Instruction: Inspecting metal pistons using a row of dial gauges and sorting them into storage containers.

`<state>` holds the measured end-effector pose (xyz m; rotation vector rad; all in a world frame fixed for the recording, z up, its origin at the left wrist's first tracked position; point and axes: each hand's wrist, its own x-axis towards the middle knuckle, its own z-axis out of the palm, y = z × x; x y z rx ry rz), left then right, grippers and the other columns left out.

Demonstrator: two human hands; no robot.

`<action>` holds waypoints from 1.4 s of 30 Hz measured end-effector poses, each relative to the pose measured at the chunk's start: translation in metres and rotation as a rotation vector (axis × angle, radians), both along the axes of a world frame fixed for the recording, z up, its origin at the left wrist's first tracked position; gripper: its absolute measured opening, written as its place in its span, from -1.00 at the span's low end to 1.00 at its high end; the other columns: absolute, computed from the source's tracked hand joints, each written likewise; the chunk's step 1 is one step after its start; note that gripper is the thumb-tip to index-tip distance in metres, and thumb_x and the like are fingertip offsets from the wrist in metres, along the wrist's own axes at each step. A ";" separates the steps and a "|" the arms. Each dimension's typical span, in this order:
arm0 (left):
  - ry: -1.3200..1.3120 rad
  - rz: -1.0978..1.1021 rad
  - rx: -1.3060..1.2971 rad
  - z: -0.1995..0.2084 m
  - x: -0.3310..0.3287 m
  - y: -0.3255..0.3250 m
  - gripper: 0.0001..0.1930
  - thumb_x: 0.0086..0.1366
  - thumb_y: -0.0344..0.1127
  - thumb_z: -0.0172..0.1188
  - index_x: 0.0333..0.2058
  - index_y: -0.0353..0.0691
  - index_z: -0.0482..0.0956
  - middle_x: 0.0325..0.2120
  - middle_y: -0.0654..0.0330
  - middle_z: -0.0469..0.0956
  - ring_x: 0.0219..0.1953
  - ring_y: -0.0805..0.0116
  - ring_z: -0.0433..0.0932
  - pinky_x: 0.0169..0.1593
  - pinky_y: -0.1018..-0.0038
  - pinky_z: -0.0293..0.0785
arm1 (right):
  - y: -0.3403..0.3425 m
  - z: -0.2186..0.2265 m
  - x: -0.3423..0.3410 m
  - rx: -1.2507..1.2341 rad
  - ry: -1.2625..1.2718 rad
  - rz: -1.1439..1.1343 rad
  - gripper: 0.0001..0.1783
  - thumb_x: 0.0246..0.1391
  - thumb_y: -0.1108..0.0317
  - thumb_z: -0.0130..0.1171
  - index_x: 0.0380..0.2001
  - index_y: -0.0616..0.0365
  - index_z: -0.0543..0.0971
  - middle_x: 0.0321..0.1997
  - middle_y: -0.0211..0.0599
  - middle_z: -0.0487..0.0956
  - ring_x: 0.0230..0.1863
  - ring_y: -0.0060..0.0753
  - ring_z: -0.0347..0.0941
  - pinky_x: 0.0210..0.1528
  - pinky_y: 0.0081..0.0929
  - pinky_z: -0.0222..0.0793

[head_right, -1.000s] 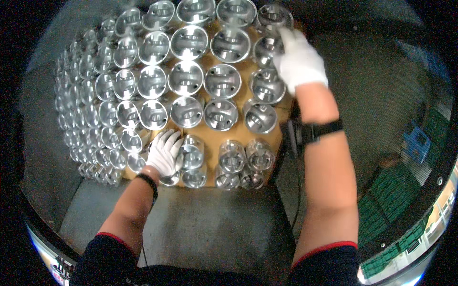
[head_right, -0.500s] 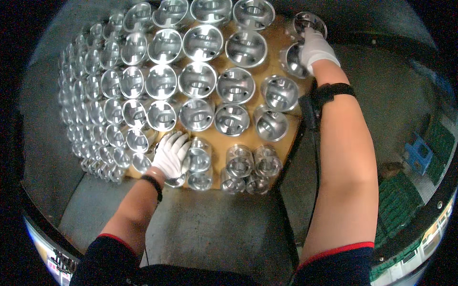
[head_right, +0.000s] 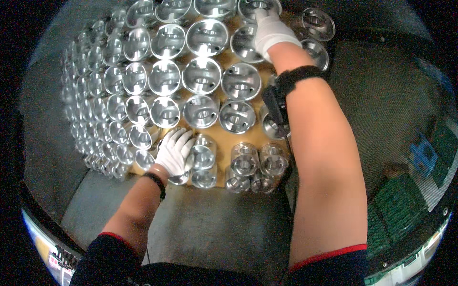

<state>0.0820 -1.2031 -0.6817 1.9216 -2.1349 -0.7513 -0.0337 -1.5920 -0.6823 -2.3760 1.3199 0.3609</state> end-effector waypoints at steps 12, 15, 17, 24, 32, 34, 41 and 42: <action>0.023 -0.005 -0.013 -0.005 0.001 0.004 -0.40 -0.05 -0.16 0.24 0.03 -0.26 0.49 0.09 0.01 0.47 0.17 -0.01 0.41 0.27 0.05 0.27 | -0.006 -0.001 -0.025 -0.149 0.073 -0.028 -0.24 -0.03 0.29 0.29 0.26 0.21 0.29 0.19 0.18 0.46 0.19 0.20 0.43 0.25 -0.14 0.38; 0.012 0.006 0.020 -0.002 0.004 0.008 -0.41 -0.03 -0.16 0.23 0.02 -0.26 0.49 0.09 0.01 0.47 0.17 -0.02 0.41 0.28 0.04 0.26 | 0.053 0.068 -0.021 -0.071 0.012 -0.020 -0.25 0.00 0.25 0.27 0.28 0.14 0.30 0.23 0.11 0.45 0.15 0.20 0.45 0.22 -0.10 0.39; -0.003 -0.002 0.022 -0.003 0.005 0.011 -0.41 -0.03 -0.15 0.21 0.02 -0.25 0.49 0.10 0.00 0.46 0.17 -0.02 0.40 0.29 0.04 0.25 | 0.089 0.079 -0.024 0.179 0.130 0.009 -0.25 0.05 0.25 0.23 0.32 0.05 0.25 0.32 0.03 0.37 0.14 0.19 0.47 0.22 -0.09 0.39; 0.001 -0.004 -0.013 -0.004 0.000 0.005 -0.42 -0.01 -0.14 0.20 0.03 -0.24 0.48 0.12 0.01 0.45 0.18 -0.02 0.39 0.31 0.05 0.23 | 0.155 0.020 -0.046 0.359 0.186 -0.081 -0.46 0.07 0.33 0.17 0.15 0.00 0.34 0.42 -0.14 0.23 0.07 0.16 0.51 0.12 -0.02 0.45; -0.015 -0.007 -0.010 -0.004 0.003 0.010 -0.42 0.00 -0.13 0.21 0.04 -0.23 0.48 0.11 0.01 0.44 0.18 -0.01 0.39 0.31 0.05 0.22 | 0.160 -0.007 -0.074 0.230 -0.063 -0.119 -0.56 0.12 0.35 0.13 0.07 0.02 0.32 0.37 -0.01 0.26 -0.04 0.26 0.54 0.05 0.08 0.45; -0.010 -0.006 -0.015 -0.004 0.004 0.009 -0.42 0.00 -0.13 0.21 0.04 -0.23 0.48 0.11 0.01 0.44 0.18 -0.01 0.39 0.31 0.05 0.22 | 0.154 -0.001 -0.076 0.257 0.024 -0.139 -0.50 0.00 0.42 0.19 0.05 0.15 0.35 0.29 0.04 0.31 0.05 0.23 0.48 0.08 -0.02 0.45; 0.011 -0.009 0.001 -0.007 0.004 0.011 -0.41 -0.01 -0.12 0.22 0.04 -0.23 0.49 0.11 0.01 0.44 0.20 -0.03 0.38 0.30 0.04 0.22 | 0.145 -0.007 -0.105 0.145 0.009 -0.112 -0.49 0.00 0.42 0.19 0.05 0.16 0.33 0.18 0.07 0.41 -0.03 0.29 0.48 -0.02 0.05 0.45; 0.006 -0.005 0.001 -0.007 0.005 0.011 -0.41 -0.01 -0.12 0.22 0.04 -0.23 0.49 0.11 0.01 0.44 0.20 -0.03 0.38 0.30 0.04 0.22 | 0.146 -0.007 -0.104 0.151 0.006 -0.119 -0.48 -0.01 0.42 0.19 0.06 0.16 0.32 0.18 0.07 0.42 -0.04 0.29 0.49 -0.03 0.05 0.46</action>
